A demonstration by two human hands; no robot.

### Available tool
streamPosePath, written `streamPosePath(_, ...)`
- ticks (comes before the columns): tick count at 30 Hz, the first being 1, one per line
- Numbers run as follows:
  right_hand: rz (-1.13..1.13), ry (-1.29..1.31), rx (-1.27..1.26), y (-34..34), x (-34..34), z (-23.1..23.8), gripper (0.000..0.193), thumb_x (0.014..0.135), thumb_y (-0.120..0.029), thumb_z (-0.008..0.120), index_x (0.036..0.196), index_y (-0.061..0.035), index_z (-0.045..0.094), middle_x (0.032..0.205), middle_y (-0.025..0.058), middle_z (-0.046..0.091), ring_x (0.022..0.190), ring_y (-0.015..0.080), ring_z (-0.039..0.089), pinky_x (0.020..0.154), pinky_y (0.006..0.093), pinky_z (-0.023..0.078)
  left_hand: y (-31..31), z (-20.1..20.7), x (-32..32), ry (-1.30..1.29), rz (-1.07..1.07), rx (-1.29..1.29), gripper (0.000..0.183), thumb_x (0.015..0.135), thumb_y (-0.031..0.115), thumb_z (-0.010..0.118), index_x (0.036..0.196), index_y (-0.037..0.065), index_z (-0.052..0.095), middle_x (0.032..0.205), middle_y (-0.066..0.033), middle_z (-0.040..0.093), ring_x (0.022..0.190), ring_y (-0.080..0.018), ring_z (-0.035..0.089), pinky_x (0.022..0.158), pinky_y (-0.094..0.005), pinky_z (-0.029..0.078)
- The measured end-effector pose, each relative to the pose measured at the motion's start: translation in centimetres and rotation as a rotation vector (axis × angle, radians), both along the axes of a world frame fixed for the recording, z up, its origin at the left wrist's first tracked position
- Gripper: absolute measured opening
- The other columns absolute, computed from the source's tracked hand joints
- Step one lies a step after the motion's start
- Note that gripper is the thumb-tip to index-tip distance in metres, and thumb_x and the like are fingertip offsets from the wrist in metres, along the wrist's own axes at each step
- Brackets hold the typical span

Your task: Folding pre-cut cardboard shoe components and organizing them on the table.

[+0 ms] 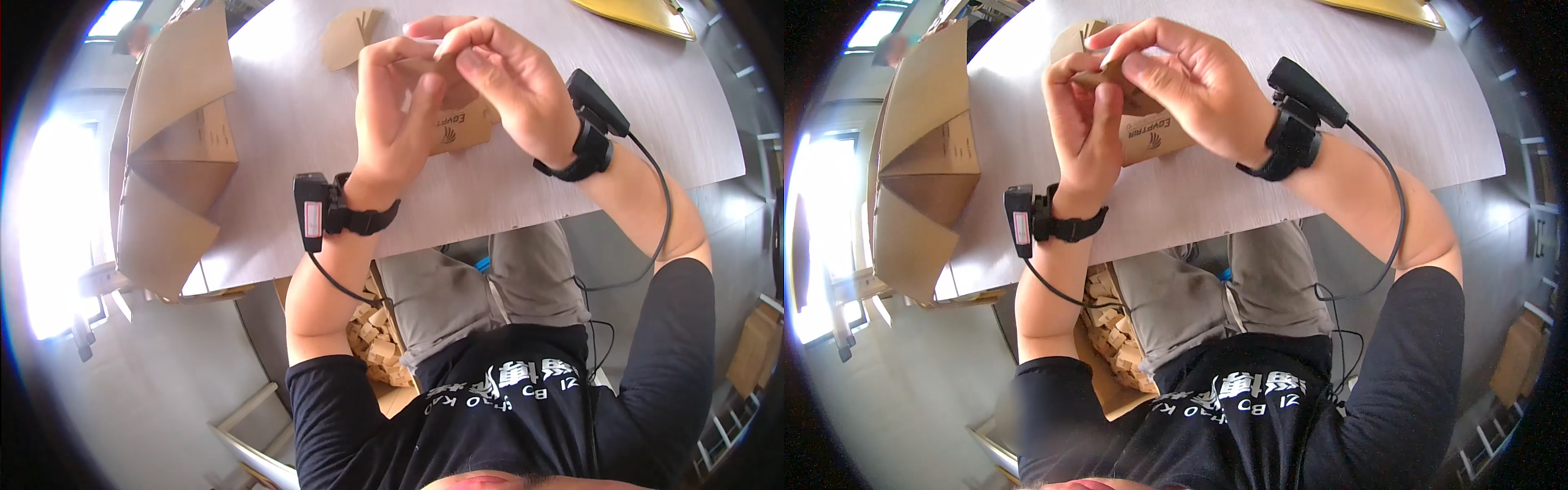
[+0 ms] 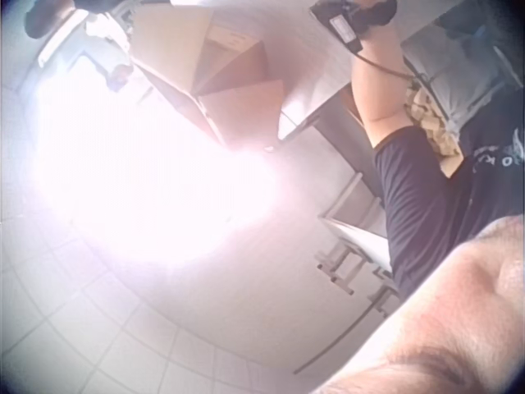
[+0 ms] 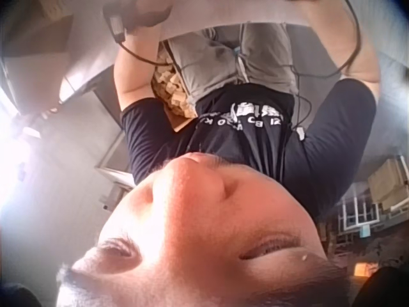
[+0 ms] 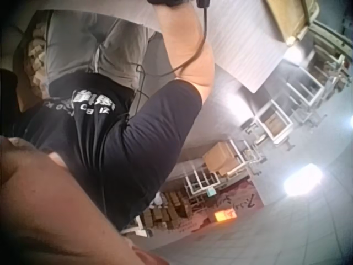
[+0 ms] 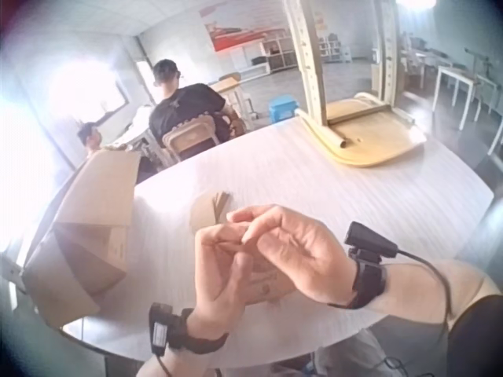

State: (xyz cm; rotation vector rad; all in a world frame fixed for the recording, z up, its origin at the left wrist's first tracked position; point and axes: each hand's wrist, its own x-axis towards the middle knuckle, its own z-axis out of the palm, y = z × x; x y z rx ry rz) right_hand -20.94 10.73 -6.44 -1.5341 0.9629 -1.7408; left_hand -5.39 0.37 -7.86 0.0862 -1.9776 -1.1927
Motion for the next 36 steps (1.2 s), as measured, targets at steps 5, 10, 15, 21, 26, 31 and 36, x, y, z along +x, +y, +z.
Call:
streamPosePath(5, 0.144, -0.392, 0.086, -1.7, 0.4, -2.2, 0.022, 0.113, -0.014, 0.038, 0.109, -0.0077, 0.058, 0.136, 0.0073, 0.058, 0.123, 0.0145, 0.055, 0.110, 0.0307, 0.041, -0.3, -0.4, -1.0, -0.128, 0.146, 0.072, 0.026, 0.104, 0.012, 0.058, 0.128, 0.004, 0.053, 0.111, -0.0095, 0.069, 0.105, -0.0175, 0.065, 0.092, -0.0331, 0.052)
streamPosePath(10, 0.153, -0.460, 0.052, -2.4, 0.8, -2.9, 0.020, 0.113, -0.016, 0.039, 0.111, -0.0073, 0.056, 0.133, 0.0080, 0.059, 0.123, 0.0154, 0.055, 0.109, 0.0326, 0.043, 0.1, -1.0, -1.6, 0.056, -0.057, 0.387, 0.013, 0.111, 0.019, 0.044, 0.121, 0.010, 0.047, 0.129, -0.0044, 0.059, 0.115, -0.0109, 0.054, 0.102, -0.0274, 0.042)
streamPosePath(15, 0.130, -0.476, 0.048, -2.4, 1.0, -3.1, 0.021, 0.112, -0.020, 0.041, 0.125, -0.0047, 0.048, 0.132, 0.0104, 0.058, 0.123, 0.0155, 0.056, 0.109, 0.0320, 0.043, 1.1, -0.4, -1.8, 0.102, -0.125, 0.554, 0.024, 0.110, 0.017, 0.042, 0.133, 0.011, 0.044, 0.128, -0.0058, 0.061, 0.118, -0.0132, 0.058, 0.103, -0.0298, 0.044)
streamPosePath(21, -0.019, -0.312, 0.167, -1.4, 1.2, -1.6, 0.038, 0.107, -0.012, 0.048, 0.140, 0.0018, 0.035, 0.127, 0.0116, 0.062, 0.119, 0.0162, 0.061, 0.105, 0.0287, 0.047, 0.4, -0.9, -1.6, 0.035, -0.046, 0.447, 0.027, 0.107, 0.006, 0.044, 0.133, 0.004, 0.049, 0.125, -0.0064, 0.061, 0.106, -0.0094, 0.062, 0.090, -0.0221, 0.050)
streamPosePath(26, -0.076, -0.140, 0.119, -1.6, 1.0, -1.4, 0.040, 0.103, -0.011, 0.053, 0.139, 0.0018, 0.038, 0.117, 0.0115, 0.067, 0.112, 0.0179, 0.066, 0.102, 0.0297, 0.049, 0.0, -0.7, -1.3, 0.019, 0.018, 0.279, 0.029, 0.106, 0.004, 0.043, 0.135, 0.002, 0.049, 0.127, -0.0069, 0.061, 0.105, -0.0086, 0.062, 0.090, -0.0227, 0.051)
streamPosePath(31, -0.148, 0.010, 0.091, -2.3, 0.1, -0.9, 0.039, 0.103, -0.015, 0.056, 0.137, 0.0012, 0.043, 0.119, 0.0114, 0.066, 0.112, 0.0178, 0.065, 0.100, 0.0309, 0.050, 1.2, 0.6, -0.9, 0.072, -0.256, 0.485, 0.031, 0.109, 0.009, 0.047, 0.139, 0.002, 0.049, 0.131, -0.0077, 0.061, 0.113, -0.0124, 0.062, 0.096, -0.0265, 0.050)
streamPosePath(36, -0.293, 0.206, 0.085, -1.7, -0.3, 0.3, 0.035, 0.101, -0.022, 0.064, 0.131, -0.0052, 0.059, 0.129, 0.0128, 0.062, 0.127, 0.0239, 0.056, 0.100, 0.0374, 0.048, 0.6, 0.7, -0.7, -0.385, -0.160, 0.257, 0.039, 0.106, 0.005, 0.054, 0.144, 0.003, 0.046, 0.132, -0.0076, 0.062, 0.123, -0.0161, 0.059, 0.104, -0.0304, 0.049)
